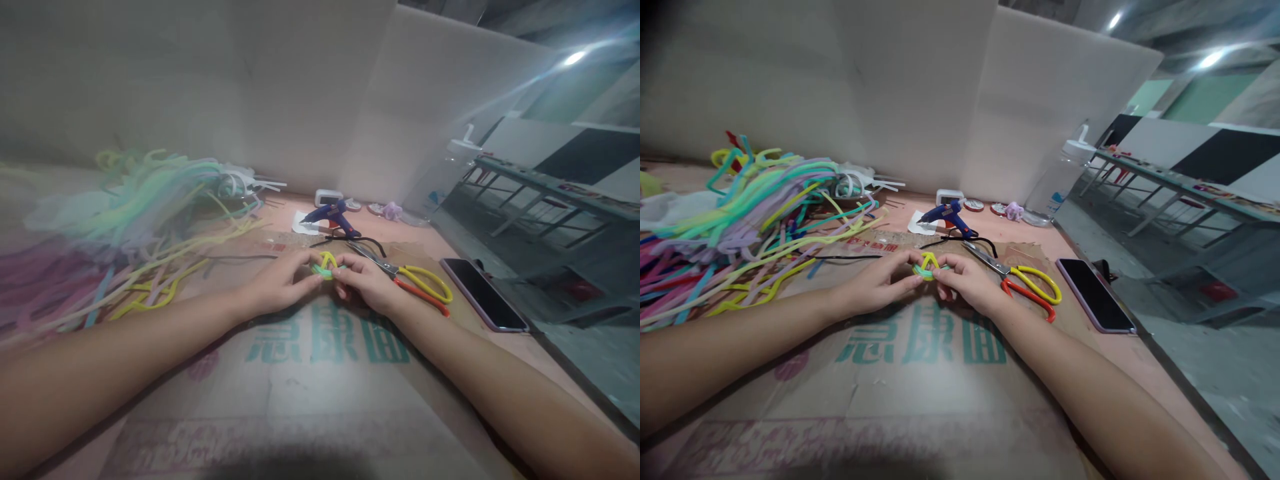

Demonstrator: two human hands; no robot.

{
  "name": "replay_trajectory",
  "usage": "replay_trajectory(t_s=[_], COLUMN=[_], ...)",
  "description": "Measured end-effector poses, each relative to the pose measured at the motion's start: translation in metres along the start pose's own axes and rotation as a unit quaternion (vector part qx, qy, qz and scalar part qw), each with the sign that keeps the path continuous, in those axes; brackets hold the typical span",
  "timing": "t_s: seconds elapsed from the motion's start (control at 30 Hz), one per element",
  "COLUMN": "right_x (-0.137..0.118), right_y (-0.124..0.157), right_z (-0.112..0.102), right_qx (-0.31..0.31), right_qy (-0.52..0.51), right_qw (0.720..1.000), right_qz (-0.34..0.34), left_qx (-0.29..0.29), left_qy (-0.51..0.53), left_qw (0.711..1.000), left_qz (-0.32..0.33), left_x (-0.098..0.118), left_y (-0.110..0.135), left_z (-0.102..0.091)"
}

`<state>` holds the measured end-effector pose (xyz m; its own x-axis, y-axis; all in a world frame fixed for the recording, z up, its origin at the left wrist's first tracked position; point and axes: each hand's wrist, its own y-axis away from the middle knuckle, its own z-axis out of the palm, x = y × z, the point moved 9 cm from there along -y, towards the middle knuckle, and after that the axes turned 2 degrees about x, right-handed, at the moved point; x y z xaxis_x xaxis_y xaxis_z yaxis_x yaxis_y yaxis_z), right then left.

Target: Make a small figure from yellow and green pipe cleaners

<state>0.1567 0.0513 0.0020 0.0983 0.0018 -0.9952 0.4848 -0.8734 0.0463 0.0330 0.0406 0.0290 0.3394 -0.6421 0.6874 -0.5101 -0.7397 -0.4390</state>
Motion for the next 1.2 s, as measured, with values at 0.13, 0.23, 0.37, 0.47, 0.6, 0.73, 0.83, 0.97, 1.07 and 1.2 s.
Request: replay_trajectory(t_s=[0.13,0.23,0.37,0.47,0.6,0.73,0.83,0.97,1.07,1.2], right_x=[0.000,0.000,-0.002,-0.001,0.001,0.001,0.001,0.000,0.000,0.000], right_y=[0.001,0.001,0.001,0.001,0.000,0.000,0.000,0.000,0.000,0.001], right_z=[0.001,0.001,0.002,0.001,-0.001,-0.007,-0.009,-0.009,-0.009,-0.009], right_qx=[0.002,-0.001,-0.002,0.000,0.014,0.056,0.081,0.082,0.075,0.075], right_qy=[-0.002,0.006,0.016,0.015,-0.002,-0.006,-0.002,0.006,0.011,0.018], right_qw=[1.000,1.000,1.000,1.000,1.000,0.998,0.997,0.997,0.997,0.997], right_qz=[0.006,0.009,0.003,0.002,-0.006,-0.003,0.010,0.010,0.006,0.007], left_qx=[0.011,0.006,-0.006,0.012,0.046,0.115,0.138,0.147,0.152,0.150], left_qy=[-0.008,-0.001,0.016,-0.001,0.036,0.074,0.041,0.029,0.028,0.026], left_qw=[1.000,1.000,1.000,1.000,0.998,0.988,0.983,0.979,0.978,0.978], left_qz=[-0.007,0.008,0.005,-0.009,-0.013,-0.066,-0.118,-0.141,-0.138,-0.141], left_x=[-0.002,0.002,0.002,-0.003,-0.001,-0.007,-0.014,-0.019,-0.021,-0.023], left_y=[0.001,0.000,-0.001,0.001,0.000,-0.003,-0.003,-0.002,-0.002,-0.002], left_z=[-0.002,-0.001,0.001,-0.002,-0.009,-0.026,-0.034,-0.036,-0.035,-0.034])
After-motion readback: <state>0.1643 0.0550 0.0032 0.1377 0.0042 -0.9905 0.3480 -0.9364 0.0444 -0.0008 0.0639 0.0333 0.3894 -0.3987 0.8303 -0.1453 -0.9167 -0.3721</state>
